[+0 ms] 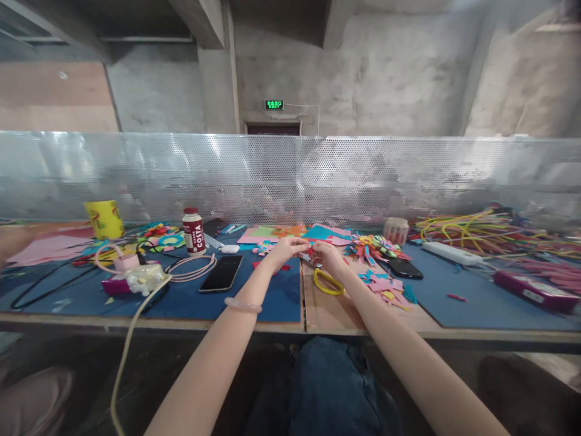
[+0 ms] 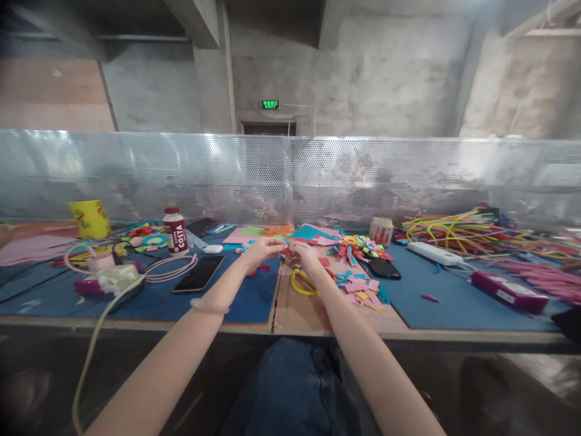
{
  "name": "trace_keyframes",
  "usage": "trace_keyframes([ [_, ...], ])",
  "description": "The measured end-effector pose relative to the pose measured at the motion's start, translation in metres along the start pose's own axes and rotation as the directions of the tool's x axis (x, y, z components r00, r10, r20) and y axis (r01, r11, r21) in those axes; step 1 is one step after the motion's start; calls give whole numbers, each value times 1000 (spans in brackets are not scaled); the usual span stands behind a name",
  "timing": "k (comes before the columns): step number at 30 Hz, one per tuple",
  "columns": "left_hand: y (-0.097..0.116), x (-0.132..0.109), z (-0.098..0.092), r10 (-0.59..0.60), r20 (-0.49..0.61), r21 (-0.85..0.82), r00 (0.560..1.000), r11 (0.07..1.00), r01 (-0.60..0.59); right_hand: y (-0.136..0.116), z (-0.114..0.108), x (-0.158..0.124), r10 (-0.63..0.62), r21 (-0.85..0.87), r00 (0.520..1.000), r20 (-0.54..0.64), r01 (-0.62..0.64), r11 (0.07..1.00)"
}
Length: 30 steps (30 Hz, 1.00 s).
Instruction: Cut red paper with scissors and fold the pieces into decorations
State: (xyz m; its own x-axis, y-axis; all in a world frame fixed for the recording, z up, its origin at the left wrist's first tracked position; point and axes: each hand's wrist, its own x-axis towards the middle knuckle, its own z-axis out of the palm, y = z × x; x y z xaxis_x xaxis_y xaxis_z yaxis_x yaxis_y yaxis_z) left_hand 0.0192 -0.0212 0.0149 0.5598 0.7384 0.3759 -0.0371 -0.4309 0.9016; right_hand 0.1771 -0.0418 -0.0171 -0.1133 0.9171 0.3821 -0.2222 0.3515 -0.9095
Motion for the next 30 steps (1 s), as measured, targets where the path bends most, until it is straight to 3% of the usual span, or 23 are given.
trace_keyframes([
  [7, 1, 0, 0, -25, 18, 27, 1000, 999, 24, -2, 1, -1, -27, -46, 999, -46, 25, 999],
  [16, 4, -1, 2, -94, 9, -81, 996, 992, 95, 1, -3, 1, -64, -66, 997, -37, 62, 996],
  [30, 5, -3, 3, -98, -2, -95, 995, 991, 97, -1, -2, 0, -83, -141, 995, -52, 75, 987],
])
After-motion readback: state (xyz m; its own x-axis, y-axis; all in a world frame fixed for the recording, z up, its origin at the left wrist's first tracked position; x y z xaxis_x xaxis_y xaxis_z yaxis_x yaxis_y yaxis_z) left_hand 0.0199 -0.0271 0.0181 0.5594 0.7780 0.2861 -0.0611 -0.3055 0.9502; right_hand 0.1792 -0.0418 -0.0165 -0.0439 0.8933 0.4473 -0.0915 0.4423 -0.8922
